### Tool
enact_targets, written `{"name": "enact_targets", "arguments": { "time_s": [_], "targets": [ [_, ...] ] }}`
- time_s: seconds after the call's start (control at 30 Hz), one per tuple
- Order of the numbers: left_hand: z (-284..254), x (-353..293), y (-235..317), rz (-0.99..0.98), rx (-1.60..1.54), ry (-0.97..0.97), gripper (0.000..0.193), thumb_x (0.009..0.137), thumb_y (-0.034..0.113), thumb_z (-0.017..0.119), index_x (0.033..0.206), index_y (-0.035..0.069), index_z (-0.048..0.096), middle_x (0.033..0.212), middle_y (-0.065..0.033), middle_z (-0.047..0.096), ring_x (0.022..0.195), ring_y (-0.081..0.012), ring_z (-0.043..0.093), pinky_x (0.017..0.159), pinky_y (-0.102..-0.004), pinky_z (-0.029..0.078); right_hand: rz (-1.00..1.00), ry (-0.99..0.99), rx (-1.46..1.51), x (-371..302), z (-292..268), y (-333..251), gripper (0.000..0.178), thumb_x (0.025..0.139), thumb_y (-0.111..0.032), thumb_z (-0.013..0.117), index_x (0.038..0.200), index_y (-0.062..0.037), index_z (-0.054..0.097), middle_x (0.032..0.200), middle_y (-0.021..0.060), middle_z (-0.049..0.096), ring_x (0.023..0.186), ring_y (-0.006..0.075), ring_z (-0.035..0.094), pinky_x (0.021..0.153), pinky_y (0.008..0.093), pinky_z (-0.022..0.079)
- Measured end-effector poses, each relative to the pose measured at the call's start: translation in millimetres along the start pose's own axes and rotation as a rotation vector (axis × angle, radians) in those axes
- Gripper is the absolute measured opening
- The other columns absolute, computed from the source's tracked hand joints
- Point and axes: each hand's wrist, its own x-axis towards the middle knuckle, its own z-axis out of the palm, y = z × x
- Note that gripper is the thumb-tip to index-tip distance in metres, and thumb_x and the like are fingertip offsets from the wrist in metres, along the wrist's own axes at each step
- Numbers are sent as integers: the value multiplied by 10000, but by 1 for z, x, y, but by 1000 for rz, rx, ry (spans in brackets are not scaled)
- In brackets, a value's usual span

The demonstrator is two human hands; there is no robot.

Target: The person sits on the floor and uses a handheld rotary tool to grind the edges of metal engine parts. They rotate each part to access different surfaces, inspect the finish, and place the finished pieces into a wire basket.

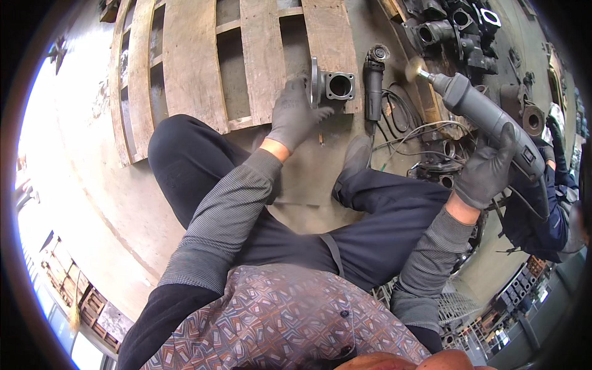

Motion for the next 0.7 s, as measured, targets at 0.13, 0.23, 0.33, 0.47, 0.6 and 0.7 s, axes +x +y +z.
{"name": "enact_targets", "arguments": {
  "time_s": [0.13,0.23,0.33,0.47,0.6,0.7],
  "targets": [
    [36,-10,-28,-140,-177,-212,695,818,259,829,1401,36,524,1190,-278,673,1093,-479,642,948,-509,527,-65,-18,-249,-5,0,-8,447,974,136,514,1351,-61,651,1370,190,618,1216,304,659,980,472,602],
    [53,-2,-44,-85,-233,-178,619,851,248,788,1381,46,542,1201,-274,673,1108,-469,638,943,-513,522,-133,-43,-438,-8,-1,-9,466,981,134,497,1365,-81,648,1359,174,637,1206,305,664,1008,437,590],
    [53,2,-41,-114,-243,-149,528,892,285,740,1330,37,583,1203,-267,676,1071,-460,653,922,-519,524,-88,-59,-323,-8,-1,-6,506,989,144,464,1411,-95,609,1385,169,603,1273,316,611,1036,471,579],
    [39,26,-24,-144,-16,-135,419,947,317,707,1278,72,629,981,-205,742,935,-430,716,809,-493,568,-113,-85,-237,-7,0,-2,539,991,159,458,1436,-115,588,1381,167,596,1292,317,596,1043,488,577],
    [30,64,-30,95,163,-177,223,1017,238,564,1211,212,674,1013,-231,740,923,-415,716,842,-488,551,-41,-100,-112,-7,2,-3,546,990,159,461,1437,-126,590,1379,164,597,1286,312,600,1044,482,578],
    [46,71,-38,-59,-137,-288,281,986,314,608,1186,139,698,964,-240,742,898,-378,727,796,-454,554,-68,-111,-161,-9,3,-7,527,996,145,477,1428,-132,598,1373,156,597,1271,303,608,1043,473,580]
  ]
}}
